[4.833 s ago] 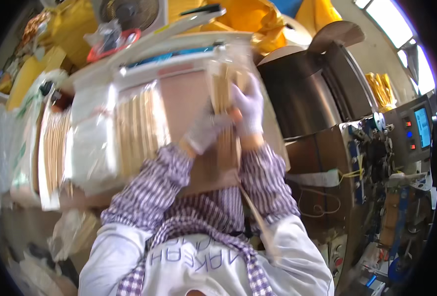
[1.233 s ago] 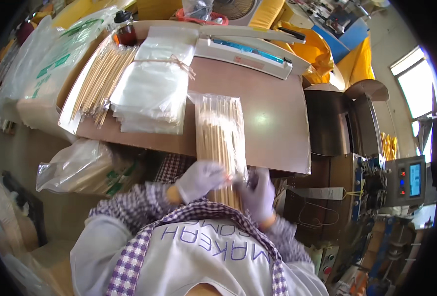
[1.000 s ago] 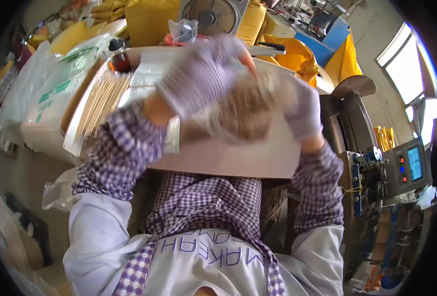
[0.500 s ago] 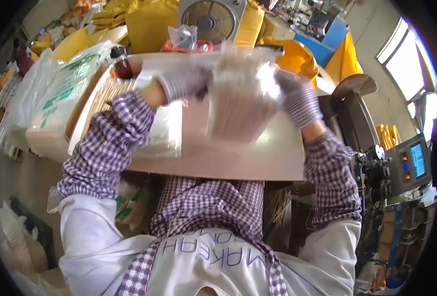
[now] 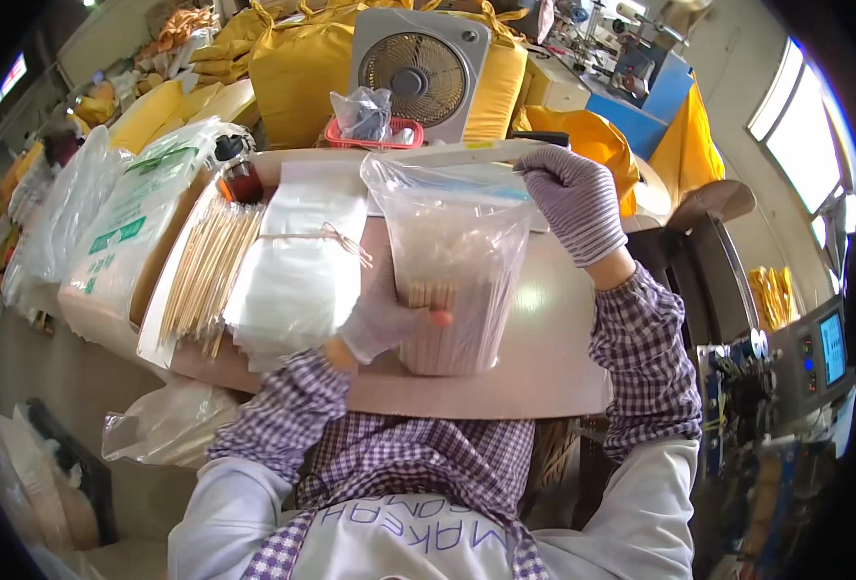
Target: Packing bundles of wooden sticks into plastic bags, sealing them using a heat sealer, and organizing them into larger storage bags.
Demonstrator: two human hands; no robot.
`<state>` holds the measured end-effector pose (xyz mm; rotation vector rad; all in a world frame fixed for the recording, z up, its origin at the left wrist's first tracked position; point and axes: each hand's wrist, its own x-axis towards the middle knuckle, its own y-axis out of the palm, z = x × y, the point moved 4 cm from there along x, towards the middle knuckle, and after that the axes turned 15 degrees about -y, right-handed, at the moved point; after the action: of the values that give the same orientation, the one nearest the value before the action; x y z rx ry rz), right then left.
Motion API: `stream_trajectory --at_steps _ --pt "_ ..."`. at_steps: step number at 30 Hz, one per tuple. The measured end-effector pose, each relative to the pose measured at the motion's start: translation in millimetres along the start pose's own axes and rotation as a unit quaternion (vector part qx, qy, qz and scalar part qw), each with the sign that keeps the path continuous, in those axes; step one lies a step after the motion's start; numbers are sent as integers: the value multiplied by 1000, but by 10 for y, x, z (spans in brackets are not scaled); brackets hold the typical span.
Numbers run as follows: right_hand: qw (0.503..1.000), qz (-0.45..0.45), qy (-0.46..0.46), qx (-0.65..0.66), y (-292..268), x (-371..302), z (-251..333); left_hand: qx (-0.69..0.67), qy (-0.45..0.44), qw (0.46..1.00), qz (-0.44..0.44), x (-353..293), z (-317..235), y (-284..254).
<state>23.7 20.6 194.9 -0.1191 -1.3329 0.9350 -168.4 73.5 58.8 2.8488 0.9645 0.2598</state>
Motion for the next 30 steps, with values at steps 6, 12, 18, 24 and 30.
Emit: stream_trajectory --at_steps 6,12,18,24,30 --pt "971 -149 82 -170 -204 40 -1846 -119 -109 987 10 813 536 -66" --pt "979 -122 160 26 273 28 -2916 -236 -250 937 53 1761 1323 -134" --pt "896 241 69 -366 491 102 -2645 -82 -252 959 -105 2425 1875 -669" --pt "911 239 184 -282 814 -654 -2760 -71 -273 955 -92 2285 1904 -604" --pt "906 245 212 -270 796 -863 -2794 -347 -304 881 -107 1605 1851 -297"
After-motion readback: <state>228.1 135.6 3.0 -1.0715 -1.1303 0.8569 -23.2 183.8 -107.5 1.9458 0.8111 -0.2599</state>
